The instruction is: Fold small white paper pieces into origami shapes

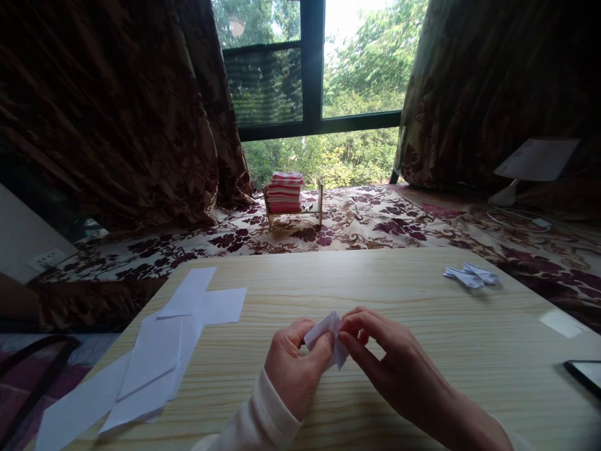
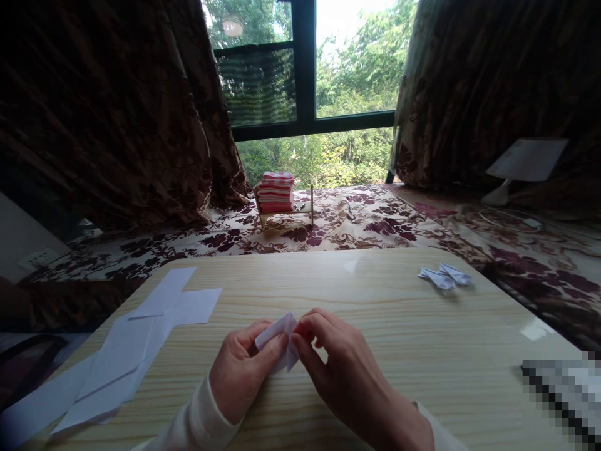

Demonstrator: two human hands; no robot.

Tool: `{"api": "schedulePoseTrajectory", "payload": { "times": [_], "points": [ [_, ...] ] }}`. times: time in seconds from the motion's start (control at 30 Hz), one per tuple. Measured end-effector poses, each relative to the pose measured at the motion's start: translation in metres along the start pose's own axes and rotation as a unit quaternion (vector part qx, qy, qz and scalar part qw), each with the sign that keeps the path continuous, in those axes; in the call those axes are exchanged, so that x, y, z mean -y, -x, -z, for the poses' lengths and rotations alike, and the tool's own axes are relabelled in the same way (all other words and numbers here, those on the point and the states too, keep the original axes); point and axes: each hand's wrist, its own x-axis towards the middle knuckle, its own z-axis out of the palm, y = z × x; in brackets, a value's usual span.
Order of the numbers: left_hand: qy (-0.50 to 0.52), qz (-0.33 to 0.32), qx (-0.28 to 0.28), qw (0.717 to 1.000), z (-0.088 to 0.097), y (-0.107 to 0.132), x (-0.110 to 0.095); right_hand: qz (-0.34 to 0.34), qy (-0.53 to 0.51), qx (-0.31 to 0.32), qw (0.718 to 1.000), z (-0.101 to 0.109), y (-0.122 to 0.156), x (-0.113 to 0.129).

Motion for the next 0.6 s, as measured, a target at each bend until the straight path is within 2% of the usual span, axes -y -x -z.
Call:
{"api": "schedulePoseTrajectory", "payload": {
  "times": [0.27, 0.37, 0.5, 0.6],
  "points": [
    [-0.020, -0.040, 0.000, 0.999, -0.0026, 0.0033, 0.0022, -0.031, -0.017, 0.006, 0.999, 0.0013, -0.0022, 0.0009],
    [-0.015, -0.030, 0.005, 0.999, -0.0031, 0.0040, 0.0041, -0.078, -0.075, 0.016, 0.994, 0.0007, -0.0026, -0.0002],
    [-0.011, -0.018, 0.009, 1.000, -0.0033, 0.0048, 0.0037, -0.185, -0.192, 0.046, 0.963, 0.0008, -0.0042, -0.0013],
    [-0.009, -0.025, 0.010, 1.000, -0.0030, 0.0056, 0.0008, -0.232, -0.255, 0.079, 0.936, 0.0019, -0.0064, -0.0017]
  ]
}}
